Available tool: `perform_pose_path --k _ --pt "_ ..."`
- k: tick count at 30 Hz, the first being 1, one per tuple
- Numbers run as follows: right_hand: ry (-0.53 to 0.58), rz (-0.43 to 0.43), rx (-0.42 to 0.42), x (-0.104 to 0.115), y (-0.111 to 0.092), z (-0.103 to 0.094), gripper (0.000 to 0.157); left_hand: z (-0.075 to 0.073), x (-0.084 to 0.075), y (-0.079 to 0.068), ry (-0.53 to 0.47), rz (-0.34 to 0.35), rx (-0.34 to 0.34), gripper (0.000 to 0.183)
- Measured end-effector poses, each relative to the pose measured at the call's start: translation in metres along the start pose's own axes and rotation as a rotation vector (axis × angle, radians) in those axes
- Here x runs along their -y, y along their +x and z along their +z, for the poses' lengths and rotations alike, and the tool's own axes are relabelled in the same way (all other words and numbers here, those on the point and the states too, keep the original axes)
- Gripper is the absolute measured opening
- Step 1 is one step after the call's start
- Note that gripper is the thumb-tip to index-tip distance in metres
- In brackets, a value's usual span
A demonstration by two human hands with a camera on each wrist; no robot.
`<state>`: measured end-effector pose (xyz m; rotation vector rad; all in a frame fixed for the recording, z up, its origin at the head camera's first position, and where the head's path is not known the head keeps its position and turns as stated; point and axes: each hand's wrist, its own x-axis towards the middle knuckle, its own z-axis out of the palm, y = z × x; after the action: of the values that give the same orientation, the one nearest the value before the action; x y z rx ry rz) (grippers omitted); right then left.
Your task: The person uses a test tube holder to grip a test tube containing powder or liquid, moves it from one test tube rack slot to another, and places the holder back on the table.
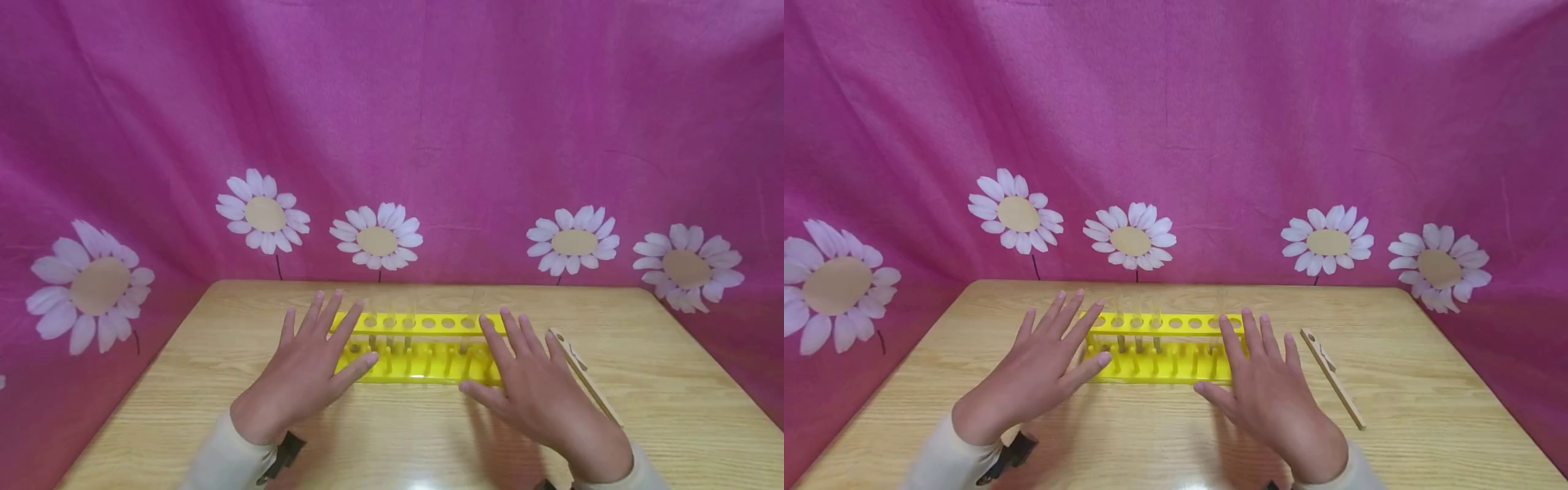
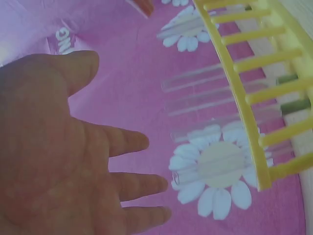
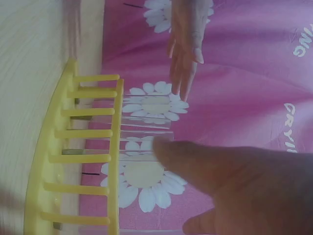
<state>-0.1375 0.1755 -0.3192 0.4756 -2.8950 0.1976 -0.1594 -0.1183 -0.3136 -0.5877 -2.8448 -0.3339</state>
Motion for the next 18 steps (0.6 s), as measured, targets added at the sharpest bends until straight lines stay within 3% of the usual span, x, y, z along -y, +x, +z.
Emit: perform_pose_path --k 7,14,18 --pt "-0.028 0.018 0.032 -0.007 0.002 -0.006 0.09 -0.001 0.014 0.01 -0.031 -0.01 -0.025 0.078" --pt "0.011 0.037 0.06 -0.014 0.003 -0.009 0.09 0.006 0.031 0.022 -0.207 -0.026 -0.203 0.055" --pt "0.03 0.033 0.048 -0.018 0.003 -0.009 0.089 0.013 0.037 0.027 -0.31 -0.045 -0.255 0.046"
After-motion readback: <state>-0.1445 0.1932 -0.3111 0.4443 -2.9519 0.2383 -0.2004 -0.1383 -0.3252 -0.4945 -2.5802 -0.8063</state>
